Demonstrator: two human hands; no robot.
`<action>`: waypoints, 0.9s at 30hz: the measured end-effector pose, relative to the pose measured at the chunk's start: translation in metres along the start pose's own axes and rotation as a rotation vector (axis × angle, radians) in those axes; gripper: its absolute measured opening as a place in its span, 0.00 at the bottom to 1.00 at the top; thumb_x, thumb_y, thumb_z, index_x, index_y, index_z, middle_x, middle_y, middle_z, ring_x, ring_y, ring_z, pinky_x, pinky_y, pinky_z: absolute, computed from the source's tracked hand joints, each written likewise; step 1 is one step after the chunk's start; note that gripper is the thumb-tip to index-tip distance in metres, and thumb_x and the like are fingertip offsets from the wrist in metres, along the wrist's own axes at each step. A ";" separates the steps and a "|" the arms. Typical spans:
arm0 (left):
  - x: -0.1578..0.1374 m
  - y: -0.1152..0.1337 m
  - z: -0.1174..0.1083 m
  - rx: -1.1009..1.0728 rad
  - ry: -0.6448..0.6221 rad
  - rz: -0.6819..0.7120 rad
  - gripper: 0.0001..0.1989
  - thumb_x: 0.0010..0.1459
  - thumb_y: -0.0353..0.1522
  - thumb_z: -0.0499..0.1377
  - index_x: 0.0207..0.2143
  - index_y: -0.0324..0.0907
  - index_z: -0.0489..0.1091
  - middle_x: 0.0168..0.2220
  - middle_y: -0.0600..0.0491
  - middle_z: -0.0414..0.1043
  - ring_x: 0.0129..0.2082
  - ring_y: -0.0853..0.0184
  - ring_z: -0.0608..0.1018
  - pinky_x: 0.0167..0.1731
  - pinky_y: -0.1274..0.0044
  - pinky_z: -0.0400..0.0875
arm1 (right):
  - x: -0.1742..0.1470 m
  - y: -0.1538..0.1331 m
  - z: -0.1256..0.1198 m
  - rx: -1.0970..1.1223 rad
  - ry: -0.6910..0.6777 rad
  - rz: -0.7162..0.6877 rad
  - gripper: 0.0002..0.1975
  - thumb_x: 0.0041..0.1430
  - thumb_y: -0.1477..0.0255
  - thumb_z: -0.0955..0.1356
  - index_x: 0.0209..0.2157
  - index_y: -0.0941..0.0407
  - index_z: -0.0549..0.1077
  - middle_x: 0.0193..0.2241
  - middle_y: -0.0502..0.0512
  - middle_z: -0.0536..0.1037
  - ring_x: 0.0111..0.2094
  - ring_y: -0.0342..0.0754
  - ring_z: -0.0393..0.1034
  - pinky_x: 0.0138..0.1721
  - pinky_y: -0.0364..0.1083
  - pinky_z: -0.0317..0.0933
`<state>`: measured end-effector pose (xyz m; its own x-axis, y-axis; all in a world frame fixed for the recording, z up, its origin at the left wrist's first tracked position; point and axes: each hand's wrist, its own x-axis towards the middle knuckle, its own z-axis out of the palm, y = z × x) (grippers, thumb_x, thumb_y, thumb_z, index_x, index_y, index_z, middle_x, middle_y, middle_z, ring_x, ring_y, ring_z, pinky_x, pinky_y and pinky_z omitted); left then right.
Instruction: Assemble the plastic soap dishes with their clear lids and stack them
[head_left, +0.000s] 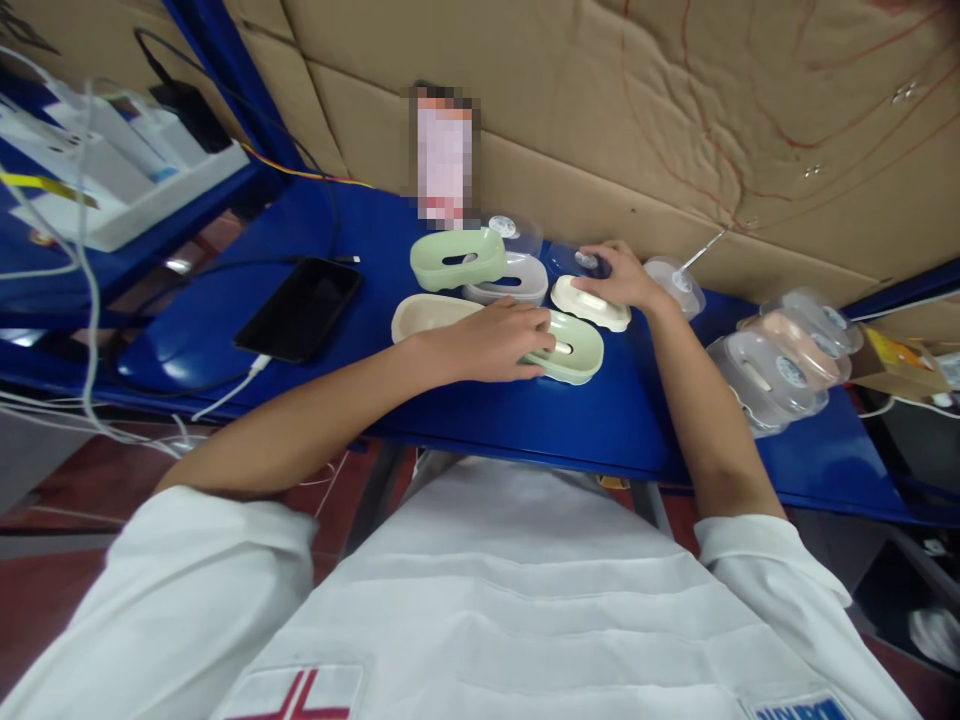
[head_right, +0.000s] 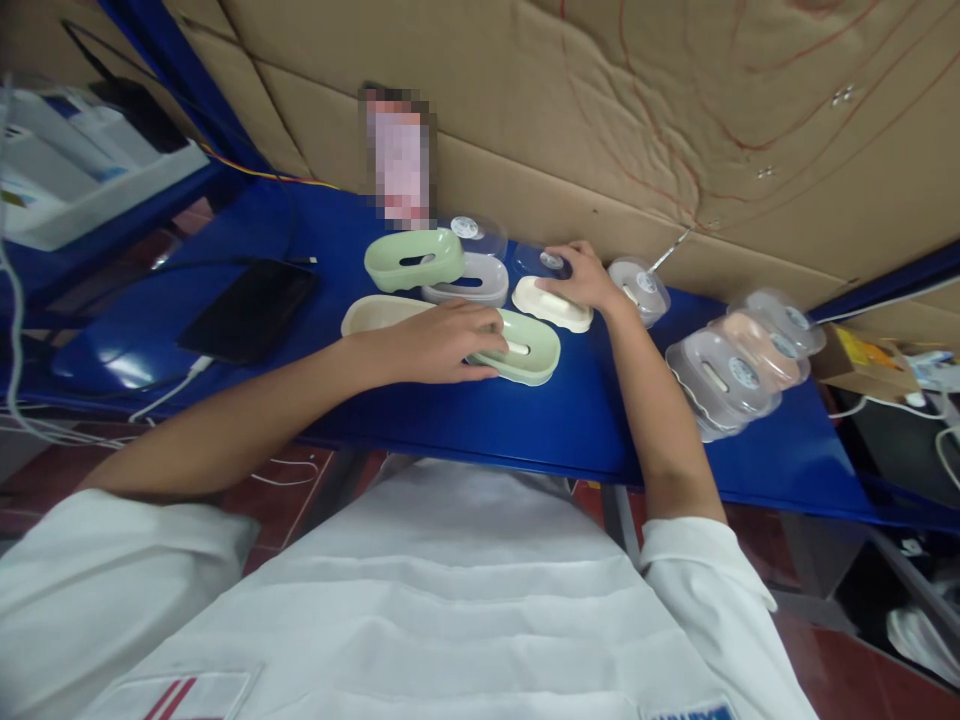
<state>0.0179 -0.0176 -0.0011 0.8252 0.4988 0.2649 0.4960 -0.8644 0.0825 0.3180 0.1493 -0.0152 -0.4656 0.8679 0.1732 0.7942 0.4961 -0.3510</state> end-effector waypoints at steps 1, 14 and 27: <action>0.000 -0.001 -0.001 -0.014 -0.001 0.000 0.15 0.70 0.39 0.62 0.52 0.42 0.79 0.50 0.43 0.78 0.52 0.54 0.79 0.53 0.67 0.67 | -0.003 -0.001 0.000 0.020 0.017 -0.002 0.40 0.56 0.45 0.76 0.64 0.51 0.76 0.64 0.64 0.73 0.67 0.64 0.67 0.69 0.65 0.62; 0.000 0.001 -0.005 -0.028 -0.003 0.021 0.13 0.68 0.39 0.64 0.49 0.41 0.81 0.47 0.44 0.80 0.50 0.53 0.79 0.51 0.66 0.68 | 0.004 -0.027 0.002 -0.035 0.025 0.191 0.35 0.56 0.51 0.76 0.61 0.53 0.76 0.59 0.62 0.81 0.58 0.65 0.77 0.62 0.65 0.70; 0.000 -0.002 -0.018 0.119 0.166 -0.036 0.32 0.57 0.40 0.74 0.58 0.37 0.69 0.60 0.34 0.69 0.59 0.42 0.74 0.55 0.60 0.71 | -0.123 -0.098 -0.021 -0.049 0.086 -0.142 0.35 0.73 0.43 0.62 0.69 0.50 0.71 0.65 0.61 0.76 0.65 0.64 0.72 0.66 0.64 0.67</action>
<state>0.0124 -0.0168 0.0157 0.7556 0.5031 0.4194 0.5605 -0.8280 -0.0168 0.3062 -0.0057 0.0172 -0.5411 0.7868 0.2968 0.7418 0.6129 -0.2721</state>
